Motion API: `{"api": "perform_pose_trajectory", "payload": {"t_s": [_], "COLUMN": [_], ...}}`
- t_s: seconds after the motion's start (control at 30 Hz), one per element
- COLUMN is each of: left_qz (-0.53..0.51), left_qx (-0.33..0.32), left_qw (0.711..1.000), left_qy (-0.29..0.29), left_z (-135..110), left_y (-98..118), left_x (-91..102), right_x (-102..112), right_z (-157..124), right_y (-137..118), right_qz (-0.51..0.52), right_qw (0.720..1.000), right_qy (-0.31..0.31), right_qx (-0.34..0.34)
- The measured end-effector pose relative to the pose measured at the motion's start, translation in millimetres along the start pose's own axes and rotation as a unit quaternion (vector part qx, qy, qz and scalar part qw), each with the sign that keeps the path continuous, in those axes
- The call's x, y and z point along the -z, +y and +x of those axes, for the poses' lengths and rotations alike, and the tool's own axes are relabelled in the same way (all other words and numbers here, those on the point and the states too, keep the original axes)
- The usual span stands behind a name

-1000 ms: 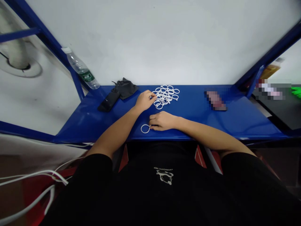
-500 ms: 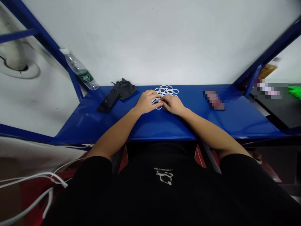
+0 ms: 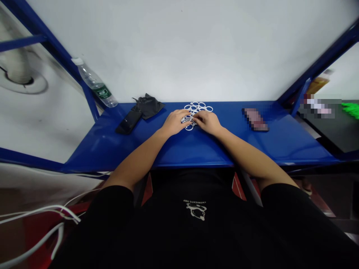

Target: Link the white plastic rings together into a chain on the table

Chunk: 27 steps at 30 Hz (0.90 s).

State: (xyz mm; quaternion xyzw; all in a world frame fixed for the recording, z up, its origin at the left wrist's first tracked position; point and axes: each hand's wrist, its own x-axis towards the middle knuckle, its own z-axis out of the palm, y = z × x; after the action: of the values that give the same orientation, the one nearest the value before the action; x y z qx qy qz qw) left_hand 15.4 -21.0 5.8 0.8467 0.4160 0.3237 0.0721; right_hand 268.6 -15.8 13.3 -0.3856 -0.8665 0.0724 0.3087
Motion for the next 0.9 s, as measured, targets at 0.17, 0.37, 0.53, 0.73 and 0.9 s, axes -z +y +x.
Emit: {"api": "perform_pose_trajectory", "payload": {"t_s": [0.17,0.37,0.53,0.73,0.9], "left_qz": [0.023,0.027,0.027,0.037,0.033], "left_qx": [0.076,0.091,0.095,0.107,0.105], "left_qw": [0.997,0.995,0.995,0.994,0.99], "left_qy": [-0.022,-0.009,-0.004,0.013,0.085], "left_z": [-2,-2,-1,1,5], "left_y": [-20,-36,-38,-40,-33], "left_x": [-10.8,-19.6,-23.0,-27.6,-14.3], "right_x": [1,-5,-7,-4,2], "right_z": [4,0,-2,2,4], "right_y": [28,54,44,34,35], "right_qz": [-0.035,-0.068,-0.012,0.04,0.02], "right_qw": [0.999,0.983,0.989,0.996,0.999], "right_qy": [0.03,-0.115,-0.14,-0.08,0.011], "right_qx": [-0.023,-0.128,-0.048,-0.013,-0.027]}}
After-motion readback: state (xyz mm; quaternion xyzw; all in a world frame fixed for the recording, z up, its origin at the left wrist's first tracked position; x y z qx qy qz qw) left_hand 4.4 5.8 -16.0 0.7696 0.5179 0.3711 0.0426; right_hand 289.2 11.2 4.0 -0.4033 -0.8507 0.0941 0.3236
